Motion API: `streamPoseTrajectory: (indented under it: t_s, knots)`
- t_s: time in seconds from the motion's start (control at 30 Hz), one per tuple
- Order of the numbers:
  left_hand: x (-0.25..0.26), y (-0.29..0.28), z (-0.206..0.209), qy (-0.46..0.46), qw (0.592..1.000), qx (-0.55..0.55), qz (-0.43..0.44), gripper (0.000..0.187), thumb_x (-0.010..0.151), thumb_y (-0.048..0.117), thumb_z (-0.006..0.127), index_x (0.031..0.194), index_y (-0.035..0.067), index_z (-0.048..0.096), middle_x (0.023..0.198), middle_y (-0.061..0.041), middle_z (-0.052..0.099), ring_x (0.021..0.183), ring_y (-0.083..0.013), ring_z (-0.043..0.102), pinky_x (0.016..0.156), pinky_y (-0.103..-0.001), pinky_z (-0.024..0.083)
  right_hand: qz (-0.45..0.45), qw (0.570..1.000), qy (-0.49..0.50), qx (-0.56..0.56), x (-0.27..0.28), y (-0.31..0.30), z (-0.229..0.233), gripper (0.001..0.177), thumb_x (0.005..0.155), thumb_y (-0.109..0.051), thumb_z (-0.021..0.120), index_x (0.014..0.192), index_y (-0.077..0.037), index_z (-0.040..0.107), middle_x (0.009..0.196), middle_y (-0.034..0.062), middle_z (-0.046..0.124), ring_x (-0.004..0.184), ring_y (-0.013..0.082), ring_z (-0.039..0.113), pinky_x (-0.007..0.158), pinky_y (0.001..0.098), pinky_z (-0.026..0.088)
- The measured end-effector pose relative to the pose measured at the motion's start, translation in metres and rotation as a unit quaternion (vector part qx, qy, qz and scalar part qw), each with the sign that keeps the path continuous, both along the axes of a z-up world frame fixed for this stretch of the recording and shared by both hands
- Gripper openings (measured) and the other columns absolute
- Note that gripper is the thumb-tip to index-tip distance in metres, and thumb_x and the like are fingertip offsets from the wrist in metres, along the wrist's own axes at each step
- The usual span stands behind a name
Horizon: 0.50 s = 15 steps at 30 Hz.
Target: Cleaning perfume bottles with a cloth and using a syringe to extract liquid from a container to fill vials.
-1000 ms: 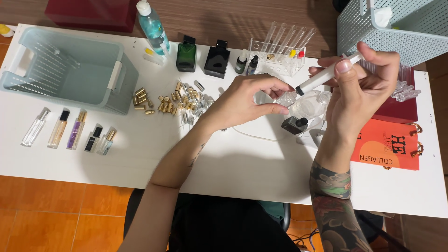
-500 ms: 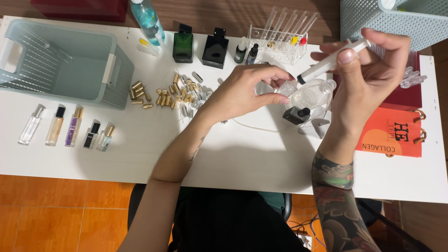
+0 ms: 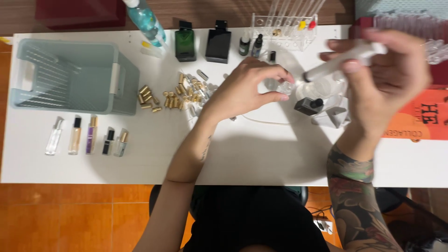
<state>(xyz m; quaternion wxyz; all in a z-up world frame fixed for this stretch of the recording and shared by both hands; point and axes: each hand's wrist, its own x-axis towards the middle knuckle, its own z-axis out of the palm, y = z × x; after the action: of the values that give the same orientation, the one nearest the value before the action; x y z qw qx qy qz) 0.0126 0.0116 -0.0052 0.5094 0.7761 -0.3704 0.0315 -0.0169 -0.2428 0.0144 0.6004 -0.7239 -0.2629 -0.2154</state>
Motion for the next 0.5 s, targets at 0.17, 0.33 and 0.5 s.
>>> streamPoseTrajectory:
  t_s: [0.17,0.33,0.5]
  knots:
    - [0.020,-0.008,-0.038,-0.013,0.999,0.044,-0.021,0.031,0.081,0.019,0.086,0.106,0.010,0.071,0.101,-0.007,0.078,0.096,-0.0227,0.077,0.084,-0.035,0.058,-0.019,0.998,-0.025,0.059,-0.003,-0.022,-0.009,0.032,0.119,-0.011,0.068,0.139,0.003,0.048,0.117,0.0197,0.070,0.109,0.0303,0.075,0.098,0.0448,0.062]
    - [0.026,-0.015,-0.061,-0.007,0.989,0.146,-0.030,0.030,0.076,0.015,0.087,0.099,0.008,0.069,0.098,-0.010,0.078,0.089,-0.0285,0.076,0.078,-0.038,0.057,-0.081,0.993,0.018,0.080,-0.013,-0.068,-0.052,0.037,0.126,-0.030,0.055,0.130,0.007,0.060,0.117,0.0201,0.066,0.093,0.0252,0.067,0.091,0.0404,0.061]
    - [0.035,-0.031,-0.095,-0.021,0.983,0.181,0.033,0.028,0.071,0.006,0.080,0.096,0.007,0.067,0.097,-0.012,0.076,0.088,-0.0316,0.075,0.078,-0.040,0.057,-0.079,0.996,-0.045,0.001,0.002,-0.081,-0.062,0.038,0.128,-0.026,0.042,0.138,0.010,0.049,0.124,0.0210,0.060,0.105,0.0307,0.064,0.095,0.0416,0.056]
